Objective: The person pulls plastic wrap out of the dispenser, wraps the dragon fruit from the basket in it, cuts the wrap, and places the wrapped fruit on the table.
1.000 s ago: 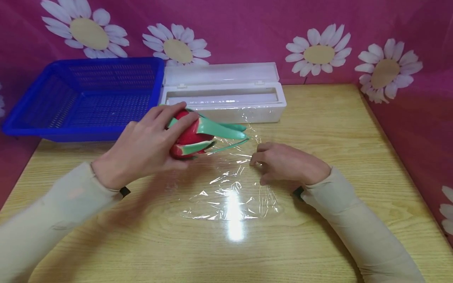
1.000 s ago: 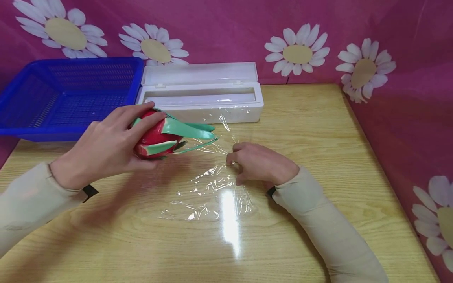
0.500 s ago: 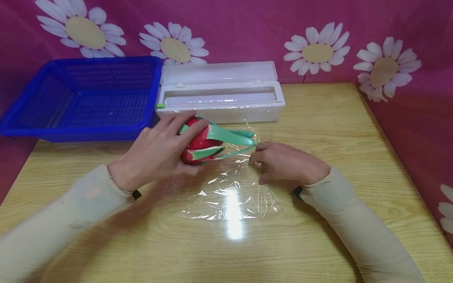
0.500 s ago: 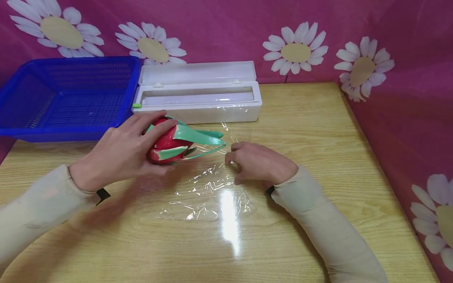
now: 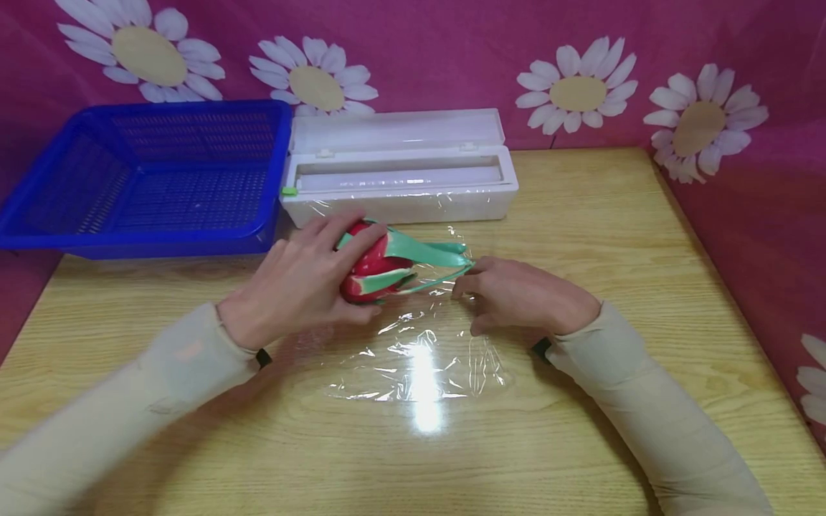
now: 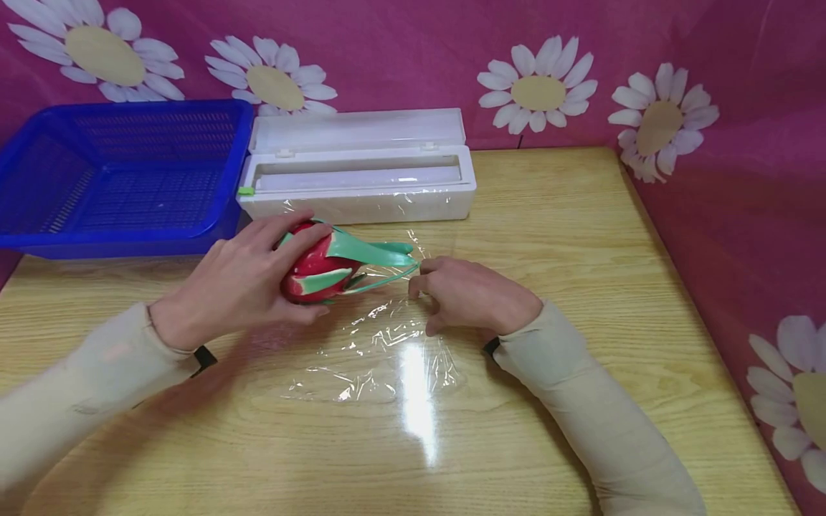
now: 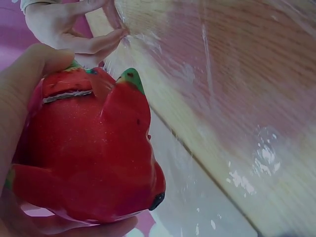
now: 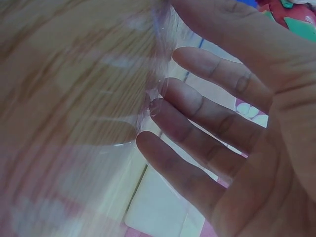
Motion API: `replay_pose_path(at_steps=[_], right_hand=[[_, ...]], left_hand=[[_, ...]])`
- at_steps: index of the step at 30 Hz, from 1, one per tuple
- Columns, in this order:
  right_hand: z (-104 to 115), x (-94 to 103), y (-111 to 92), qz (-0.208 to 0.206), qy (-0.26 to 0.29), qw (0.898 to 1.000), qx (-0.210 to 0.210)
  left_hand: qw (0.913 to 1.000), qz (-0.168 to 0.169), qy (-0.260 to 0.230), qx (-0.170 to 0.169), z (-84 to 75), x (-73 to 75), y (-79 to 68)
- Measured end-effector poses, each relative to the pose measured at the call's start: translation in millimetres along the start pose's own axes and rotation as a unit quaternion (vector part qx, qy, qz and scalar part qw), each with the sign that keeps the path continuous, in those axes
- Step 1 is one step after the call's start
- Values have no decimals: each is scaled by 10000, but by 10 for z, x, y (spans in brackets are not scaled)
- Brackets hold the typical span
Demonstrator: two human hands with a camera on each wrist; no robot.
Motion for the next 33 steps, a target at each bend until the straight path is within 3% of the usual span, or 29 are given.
replay_pose_path(at_steps=[10, 33], right_hand=[[3, -9, 29, -85, 12, 9997, 239], [-28, -2, 23, -51, 195, 9997, 134]], left_hand=[[9996, 88, -223, 127, 5, -130, 11], [9964, 324, -652, 441, -4, -365, 47]])
Point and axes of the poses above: each hand's wrist, its own y-axis towards the middle knuckle, its own x-axis out of the back of the hand, z = x × y, the point moved 6 cm from there along y, towards the middle knuckle, and after that the axes turned 1 degree about z, right-handed, at the moved point
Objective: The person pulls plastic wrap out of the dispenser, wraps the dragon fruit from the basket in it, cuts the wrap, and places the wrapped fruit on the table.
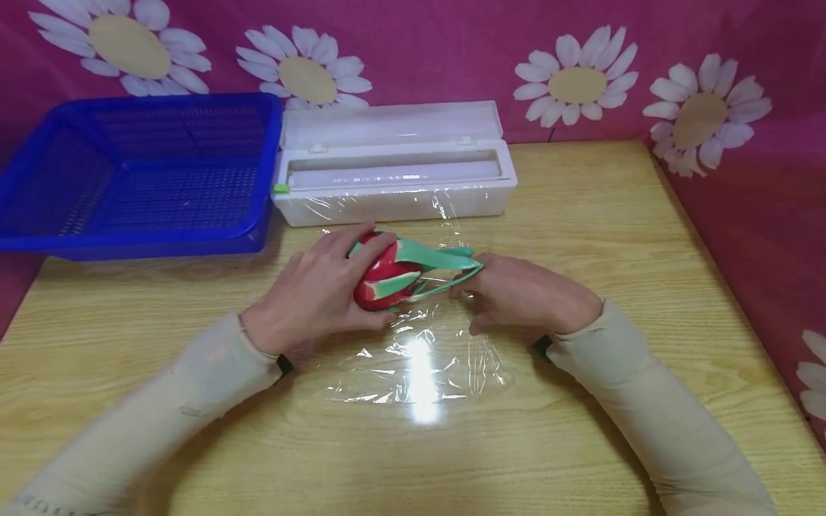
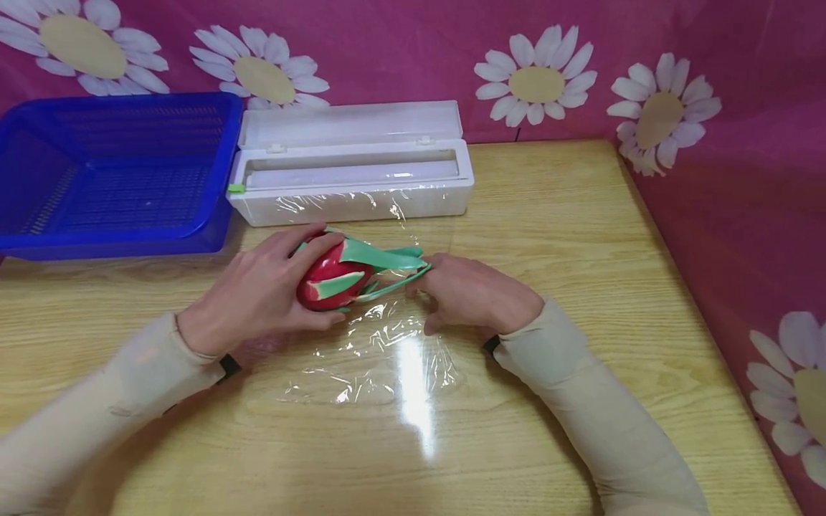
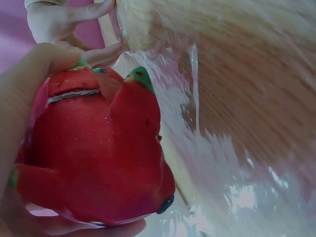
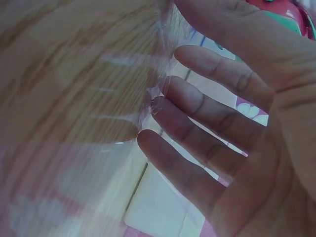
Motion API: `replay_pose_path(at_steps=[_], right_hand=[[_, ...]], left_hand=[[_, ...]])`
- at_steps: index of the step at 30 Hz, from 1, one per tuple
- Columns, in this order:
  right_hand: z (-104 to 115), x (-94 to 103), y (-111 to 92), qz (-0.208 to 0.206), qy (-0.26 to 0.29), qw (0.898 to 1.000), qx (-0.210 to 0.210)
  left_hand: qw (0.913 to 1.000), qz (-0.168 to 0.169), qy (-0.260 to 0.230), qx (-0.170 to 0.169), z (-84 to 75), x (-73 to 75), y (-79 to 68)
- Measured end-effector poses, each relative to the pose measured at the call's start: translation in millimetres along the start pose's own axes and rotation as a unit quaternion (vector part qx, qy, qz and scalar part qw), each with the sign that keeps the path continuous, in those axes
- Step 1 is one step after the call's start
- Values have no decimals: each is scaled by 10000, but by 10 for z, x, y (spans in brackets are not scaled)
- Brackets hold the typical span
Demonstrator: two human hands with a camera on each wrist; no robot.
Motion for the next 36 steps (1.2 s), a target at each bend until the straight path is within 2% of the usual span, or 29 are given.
replay_pose_path(at_steps=[8, 14, 22, 31, 36], right_hand=[[37, 14, 7, 25, -148, 9999, 12], [58, 5, 5, -12, -233, 9996, 178], [85, 14, -15, 76, -298, 9995, 109], [63, 55, -110, 498, 191, 9980, -344], [74, 94, -147, 559, 214, 9979, -261]], left_hand=[[10000, -28, -35, 78, -6, -19, 5], [9999, -11, -88, 98, 13, -48, -4], [9996, 134, -202, 162, 29, -75, -8], [9990, 277, -281, 193, 16, -102, -2], [9992, 316, -157, 174, -4, -104, -33]])
Point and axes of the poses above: each hand's wrist, its own y-axis towards the middle knuckle, its own x-axis out of the back of the hand, z = x × y, the point moved 6 cm from there along y, towards the middle knuckle, and after that the axes turned 1 degree about z, right-handed, at the moved point
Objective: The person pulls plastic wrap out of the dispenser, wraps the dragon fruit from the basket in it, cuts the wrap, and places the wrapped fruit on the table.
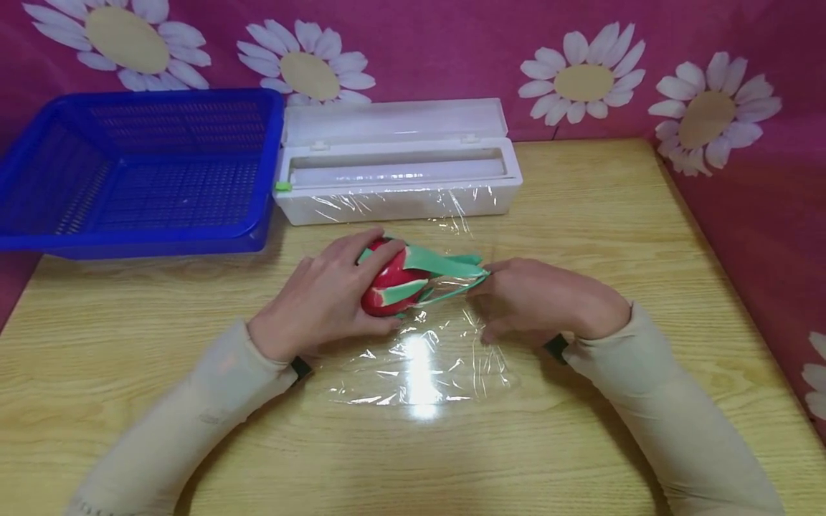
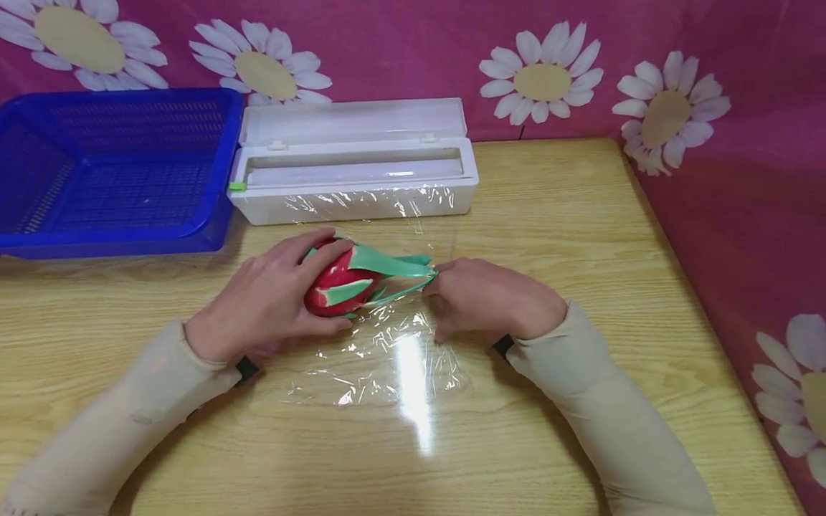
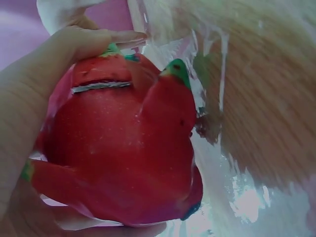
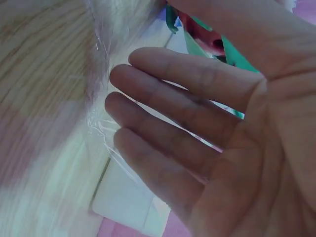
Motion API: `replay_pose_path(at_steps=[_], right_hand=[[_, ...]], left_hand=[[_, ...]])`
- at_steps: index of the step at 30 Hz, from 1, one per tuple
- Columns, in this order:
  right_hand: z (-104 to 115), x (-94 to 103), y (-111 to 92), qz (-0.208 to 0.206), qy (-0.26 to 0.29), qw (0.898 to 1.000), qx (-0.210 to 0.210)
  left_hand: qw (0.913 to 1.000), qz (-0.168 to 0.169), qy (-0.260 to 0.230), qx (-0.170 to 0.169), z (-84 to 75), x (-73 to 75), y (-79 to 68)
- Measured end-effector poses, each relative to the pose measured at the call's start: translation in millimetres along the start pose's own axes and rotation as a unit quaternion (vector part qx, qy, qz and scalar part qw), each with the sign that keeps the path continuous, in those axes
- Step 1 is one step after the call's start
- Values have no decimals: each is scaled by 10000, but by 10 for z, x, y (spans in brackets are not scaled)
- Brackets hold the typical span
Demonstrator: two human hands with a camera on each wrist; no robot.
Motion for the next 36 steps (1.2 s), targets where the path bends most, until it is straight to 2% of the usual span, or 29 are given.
replay_pose_path(at_steps=[5, 10, 18, 28, 32, 36], right_hand=[[-42, 39, -37, -54, -84, 9999, 38], [-104, 76, -53, -35, 5, 9996, -273], [-168, 108, -121, 2, 82, 9964, -843], [-122, 127, -125, 65, -251, 9984, -507], [-116, 151, -141, -17, -213, 9988, -450], [-134, 177, -178, -115, -26, 9982, -585]], left_hand=[[9996, -33, 191, -186, -35, 10, -6], [9989, -34, 394, -246, -66, 31, -49], [9968, -166, 641, -446, -144, 28, -26], [9954, -346, 563, -695, -157, 40, -32], [9950, -361, 588, -729, -144, 64, -37], [9948, -372, 614, -722, -135, 97, -44]])
Point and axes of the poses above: each hand's wrist, its own y-axis towards the middle knuckle, its own x-axis out of the back of the hand, z = x × y, the point moved 6 cm from there along y, towards the middle knuckle, and after that the axes turned 1 degree about z, right-handed, at the moved point
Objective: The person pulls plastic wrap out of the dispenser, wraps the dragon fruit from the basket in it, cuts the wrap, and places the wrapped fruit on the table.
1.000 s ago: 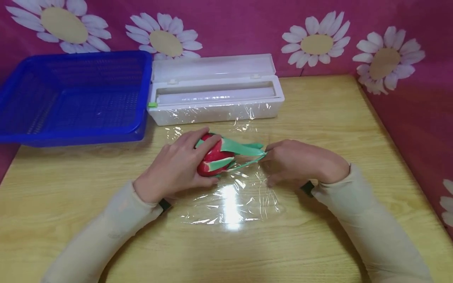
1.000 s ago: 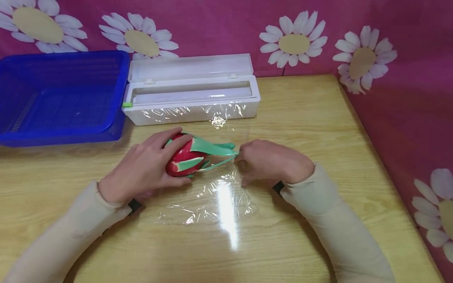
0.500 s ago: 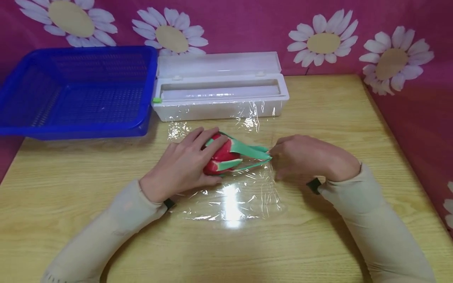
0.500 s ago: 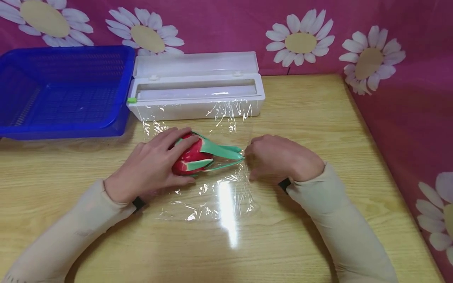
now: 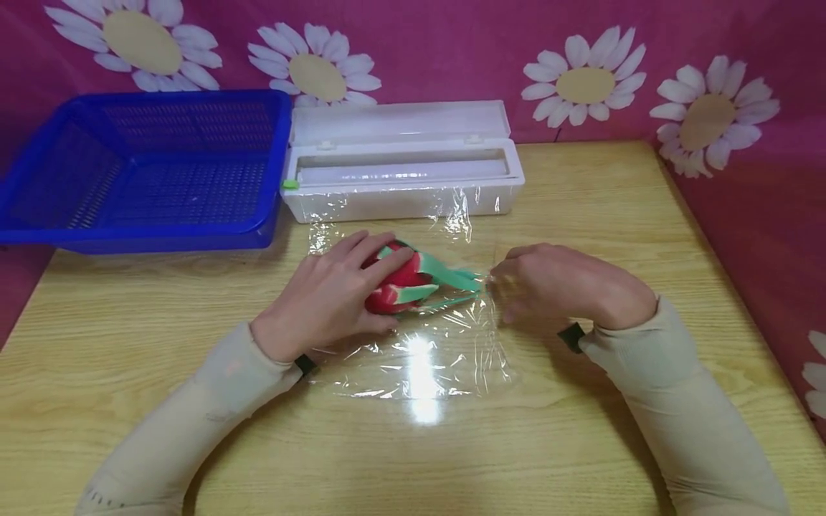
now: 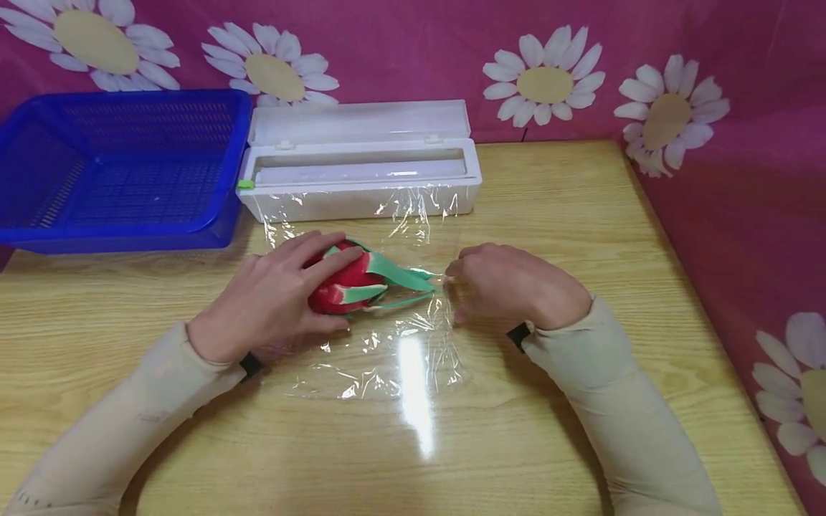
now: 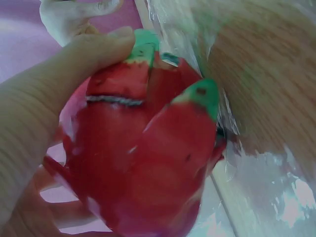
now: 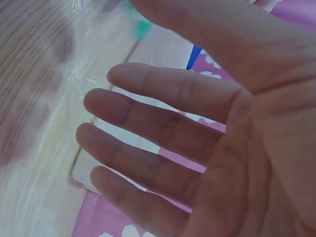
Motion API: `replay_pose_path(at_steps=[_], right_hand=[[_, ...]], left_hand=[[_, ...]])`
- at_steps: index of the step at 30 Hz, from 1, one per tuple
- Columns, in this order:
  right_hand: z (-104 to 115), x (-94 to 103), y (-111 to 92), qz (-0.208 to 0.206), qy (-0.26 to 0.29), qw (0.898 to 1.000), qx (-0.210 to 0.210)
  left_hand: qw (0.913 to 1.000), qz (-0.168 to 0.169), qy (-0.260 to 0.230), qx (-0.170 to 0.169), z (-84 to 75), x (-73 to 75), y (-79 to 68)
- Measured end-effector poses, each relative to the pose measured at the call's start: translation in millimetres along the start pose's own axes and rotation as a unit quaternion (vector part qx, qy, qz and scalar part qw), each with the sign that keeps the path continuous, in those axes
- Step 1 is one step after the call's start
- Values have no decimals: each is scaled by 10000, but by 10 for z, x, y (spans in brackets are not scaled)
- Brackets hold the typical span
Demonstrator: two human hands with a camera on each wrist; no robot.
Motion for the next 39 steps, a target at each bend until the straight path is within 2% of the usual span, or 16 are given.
replay_pose_path(at_steps=[7, 13, 16, 21, 29, 33, 39], right_hand=[[-39, 35, 16, 69, -7, 9992, -384], [-16, 47, 16, 73, -8, 9994, -351], [8, 42, 8, 48, -22, 9996, -273], [29, 39, -2, -95, 21, 9995, -306], [47, 38, -28, -221, 24, 9992, -340], [57, 32, -24, -252, -18, 9994, -226], [89, 39, -27, -198, -227, 9992, -268]], left_hand=[[9999, 90, 62, 16, 11, 1, 5], [9998, 160, 105, 16, 4, 10, -3], [9994, 326, 64, 33, 4, 17, -6], [9971, 711, -109, 244, 42, 50, -25], [9946, 821, -350, 536, 114, 144, -69], [9958, 573, -360, 617, 160, 239, -99], [9987, -251, -339, 301, 209, 401, -143]])
Point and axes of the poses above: each hand's wrist, its own y-axis towards the middle knuckle, its own x-axis out of the back of the hand, z = x × y, the point moved 6 cm from there along y, towards the middle knuckle, and after that the axes turned 1 degree about z, right-handed, at the moved point
